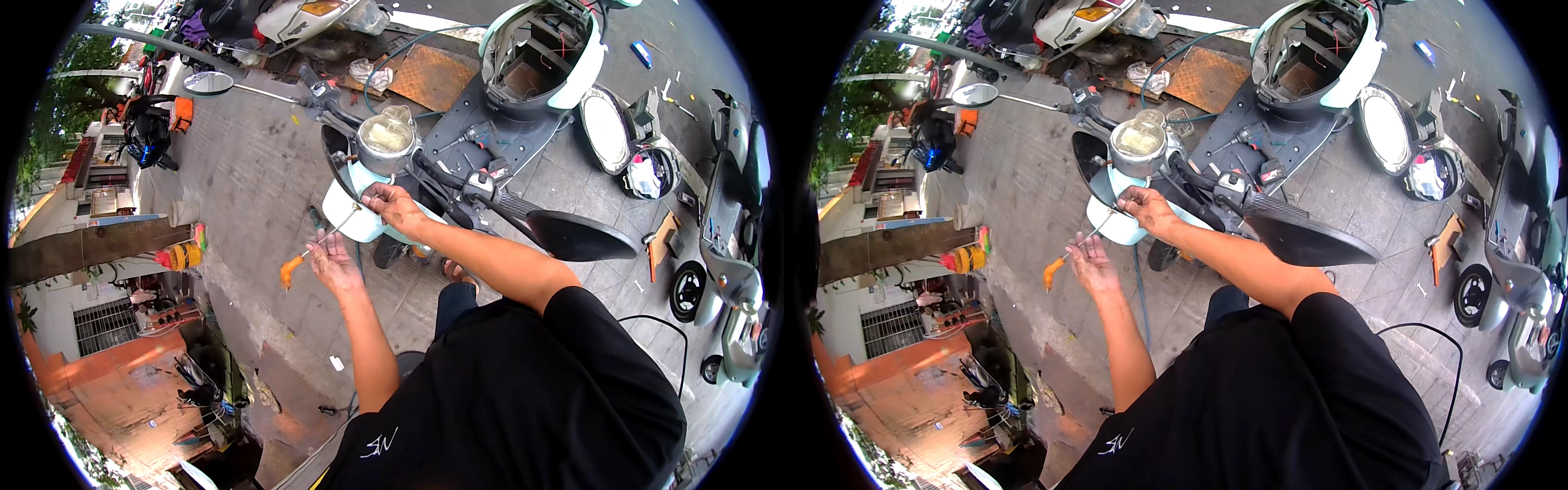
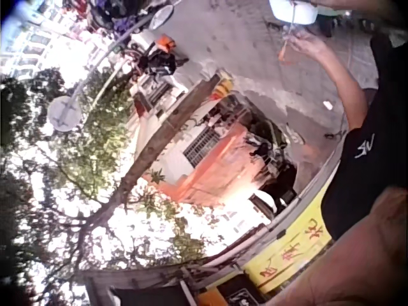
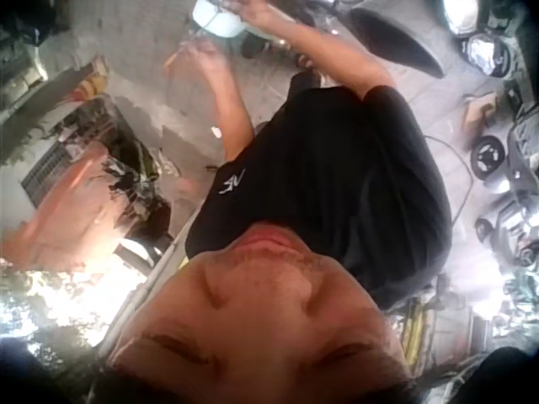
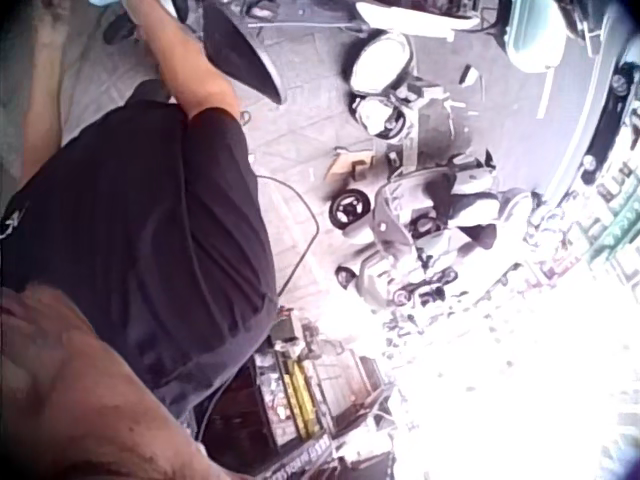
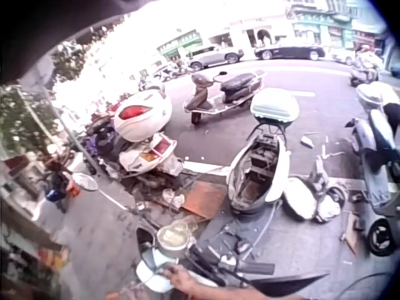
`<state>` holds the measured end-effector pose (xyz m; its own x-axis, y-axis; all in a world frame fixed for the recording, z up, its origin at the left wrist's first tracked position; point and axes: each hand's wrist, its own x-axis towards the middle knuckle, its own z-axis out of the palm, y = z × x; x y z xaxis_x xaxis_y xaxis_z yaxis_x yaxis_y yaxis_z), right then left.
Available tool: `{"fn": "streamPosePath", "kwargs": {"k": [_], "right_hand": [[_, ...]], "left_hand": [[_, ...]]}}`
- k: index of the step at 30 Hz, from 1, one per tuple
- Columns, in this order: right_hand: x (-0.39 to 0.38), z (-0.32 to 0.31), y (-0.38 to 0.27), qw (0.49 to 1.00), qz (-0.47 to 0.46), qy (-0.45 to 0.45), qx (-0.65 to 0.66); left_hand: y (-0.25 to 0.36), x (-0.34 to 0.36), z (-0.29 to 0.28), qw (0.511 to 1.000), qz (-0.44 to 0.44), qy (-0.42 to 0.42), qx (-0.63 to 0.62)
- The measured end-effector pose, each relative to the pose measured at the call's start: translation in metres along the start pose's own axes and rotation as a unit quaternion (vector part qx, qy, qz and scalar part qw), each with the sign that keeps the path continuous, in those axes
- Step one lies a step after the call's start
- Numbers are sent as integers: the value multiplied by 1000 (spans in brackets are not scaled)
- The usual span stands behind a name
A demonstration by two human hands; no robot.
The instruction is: The person uses a screwdriver to remove screws from the front cowl of a light blue scooter, detaches the plastic cover, and then works on the front panel of a second silver scooter using a power drill and their hands.
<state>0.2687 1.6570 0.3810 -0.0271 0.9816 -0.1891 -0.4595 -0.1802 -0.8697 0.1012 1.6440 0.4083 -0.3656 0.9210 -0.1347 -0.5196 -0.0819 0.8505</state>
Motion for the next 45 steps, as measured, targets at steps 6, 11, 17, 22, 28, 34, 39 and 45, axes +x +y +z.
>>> {"fn": "streamPosePath", "kwargs": {"k": [6,11,17,22,28,34,39,45], "right_hand": [[1,-1,0,1000,-8,14,21],[2,1,6,1000,-29,4,12],[9,-2,15,998,-59,8,22],[10,-1,17,998,-46,11,42],[4,-3,0,991,1,-3,130],[5,4,4,995,19,13,98],[9,0,8,997,23,33,64],[8,2,5,998,27,26,55]], "left_hand": [[-1,-4,-3,999,13,-31,31],[-3,-2,-3,999,37,17,29],[-7,-7,7,998,16,5,54],[-6,-3,5,994,23,47,100],[-6,-11,18,999,17,-27,35],[-2,-1,9,991,9,32,130],[-5,-6,24,996,30,-59,62],[-8,-1,13,990,37,-16,134]]}}
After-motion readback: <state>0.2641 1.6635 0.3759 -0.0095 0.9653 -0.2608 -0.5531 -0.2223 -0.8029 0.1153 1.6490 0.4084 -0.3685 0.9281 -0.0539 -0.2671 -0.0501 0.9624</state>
